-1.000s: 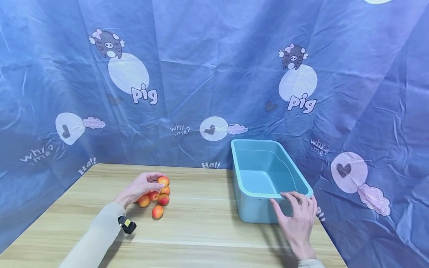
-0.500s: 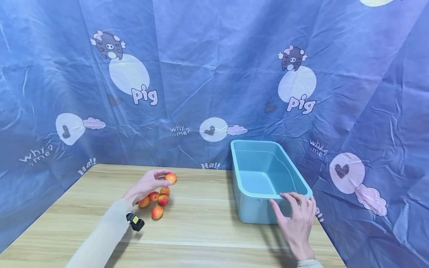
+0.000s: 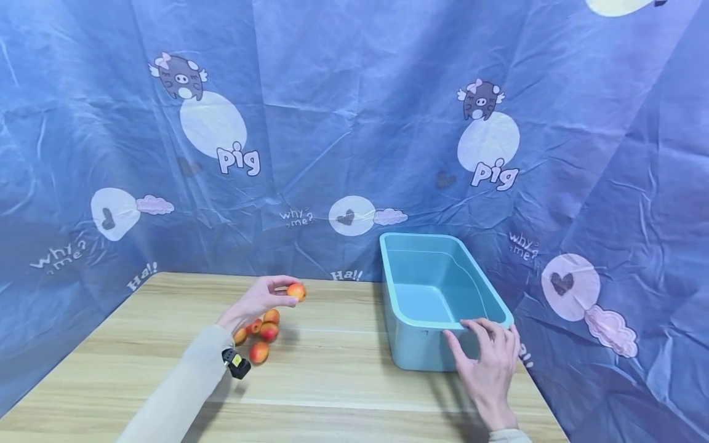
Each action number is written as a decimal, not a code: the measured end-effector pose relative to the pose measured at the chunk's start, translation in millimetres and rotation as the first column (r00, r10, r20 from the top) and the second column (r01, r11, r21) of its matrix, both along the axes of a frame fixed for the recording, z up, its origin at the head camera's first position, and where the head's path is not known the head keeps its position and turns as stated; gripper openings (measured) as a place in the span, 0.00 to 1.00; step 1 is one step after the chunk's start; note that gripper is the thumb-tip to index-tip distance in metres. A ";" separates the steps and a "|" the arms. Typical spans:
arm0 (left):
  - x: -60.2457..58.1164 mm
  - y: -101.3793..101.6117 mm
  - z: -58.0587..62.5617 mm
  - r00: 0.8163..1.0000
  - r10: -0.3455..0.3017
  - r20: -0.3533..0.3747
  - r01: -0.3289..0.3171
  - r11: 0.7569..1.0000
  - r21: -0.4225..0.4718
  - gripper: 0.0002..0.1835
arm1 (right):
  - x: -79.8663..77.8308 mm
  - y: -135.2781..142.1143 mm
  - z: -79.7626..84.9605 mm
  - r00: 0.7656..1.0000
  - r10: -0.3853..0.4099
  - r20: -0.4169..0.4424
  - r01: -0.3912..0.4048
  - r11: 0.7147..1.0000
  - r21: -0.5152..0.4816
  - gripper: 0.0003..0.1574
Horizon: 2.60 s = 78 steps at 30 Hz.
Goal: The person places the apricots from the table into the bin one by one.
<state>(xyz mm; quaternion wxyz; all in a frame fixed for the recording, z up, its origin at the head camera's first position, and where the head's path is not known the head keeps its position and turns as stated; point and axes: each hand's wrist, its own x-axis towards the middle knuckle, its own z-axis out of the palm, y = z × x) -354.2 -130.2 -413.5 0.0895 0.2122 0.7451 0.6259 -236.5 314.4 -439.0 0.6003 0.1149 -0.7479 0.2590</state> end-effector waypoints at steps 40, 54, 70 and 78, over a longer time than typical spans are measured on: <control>0.7 124.0 8.4 0.980 0.107 -0.167 -0.063 0.967 0.247 0.20 | 0.5 3.3 -1.0 1.000 0.014 0.016 -0.014 1.000 -0.001 0.41; 7.9 165.4 23.8 0.981 0.115 -0.158 -0.070 0.962 0.262 0.23 | 1.0 3.6 -2.0 1.000 0.015 0.006 -0.015 1.000 -0.021 0.43; 11.9 211.5 39.1 0.971 0.153 -0.184 -0.100 0.958 0.268 0.19 | 0.9 2.8 0.4 1.000 0.006 0.021 -0.006 1.000 -0.016 0.42; 21.0 230.9 40.2 0.967 0.166 -0.192 -0.120 0.966 0.229 0.20 | -0.1 0.5 -1.2 0.999 0.013 0.033 -0.012 1.000 -0.017 0.42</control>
